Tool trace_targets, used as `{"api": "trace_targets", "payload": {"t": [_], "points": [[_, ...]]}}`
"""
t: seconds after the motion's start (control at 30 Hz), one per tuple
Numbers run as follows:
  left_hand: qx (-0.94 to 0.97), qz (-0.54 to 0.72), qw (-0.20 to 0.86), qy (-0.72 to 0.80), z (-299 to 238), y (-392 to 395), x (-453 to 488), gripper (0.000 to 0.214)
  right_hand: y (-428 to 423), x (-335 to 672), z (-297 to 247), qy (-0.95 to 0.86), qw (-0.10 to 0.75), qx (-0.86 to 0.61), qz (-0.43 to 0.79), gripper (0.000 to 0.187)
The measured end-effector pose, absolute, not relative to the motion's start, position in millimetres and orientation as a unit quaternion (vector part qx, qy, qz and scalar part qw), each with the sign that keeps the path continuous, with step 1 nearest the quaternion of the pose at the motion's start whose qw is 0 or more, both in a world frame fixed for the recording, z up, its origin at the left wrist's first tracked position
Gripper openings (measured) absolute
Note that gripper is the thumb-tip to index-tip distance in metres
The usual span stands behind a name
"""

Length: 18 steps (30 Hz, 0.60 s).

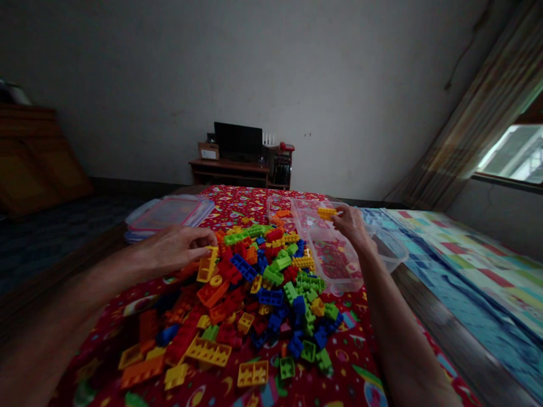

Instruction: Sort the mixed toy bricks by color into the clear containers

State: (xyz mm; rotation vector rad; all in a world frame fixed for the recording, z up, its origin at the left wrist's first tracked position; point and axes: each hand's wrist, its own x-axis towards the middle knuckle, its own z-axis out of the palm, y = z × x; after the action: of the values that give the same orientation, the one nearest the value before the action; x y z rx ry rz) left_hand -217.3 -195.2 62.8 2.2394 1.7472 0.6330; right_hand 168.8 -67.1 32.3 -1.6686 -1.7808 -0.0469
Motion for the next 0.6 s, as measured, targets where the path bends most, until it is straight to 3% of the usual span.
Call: {"api": "trace_targets", "payload": {"t": [0.1,0.23,0.47,0.6], "points": [[0.765,0.175,0.133,0.605,69,-197,-215,0.022,-68,167,35,-0.689,0.331,-0.644,-0.003,0.032],[0.736,0.22,0.177,0.615,72,-197,-214,0.023,-68,165,35,-0.685,0.318,-0.655,0.006,0.032],[0.685,0.324,0.304,0.578,66,-190,-217,0.021,-65,163,29,-0.672,0.372,-0.64,-0.021,0.046],[0.654,0.371,0.324,0.574,68,-192,-212,0.021,-68,157,44,-0.696,0.372,-0.613,0.019,0.04]]}}
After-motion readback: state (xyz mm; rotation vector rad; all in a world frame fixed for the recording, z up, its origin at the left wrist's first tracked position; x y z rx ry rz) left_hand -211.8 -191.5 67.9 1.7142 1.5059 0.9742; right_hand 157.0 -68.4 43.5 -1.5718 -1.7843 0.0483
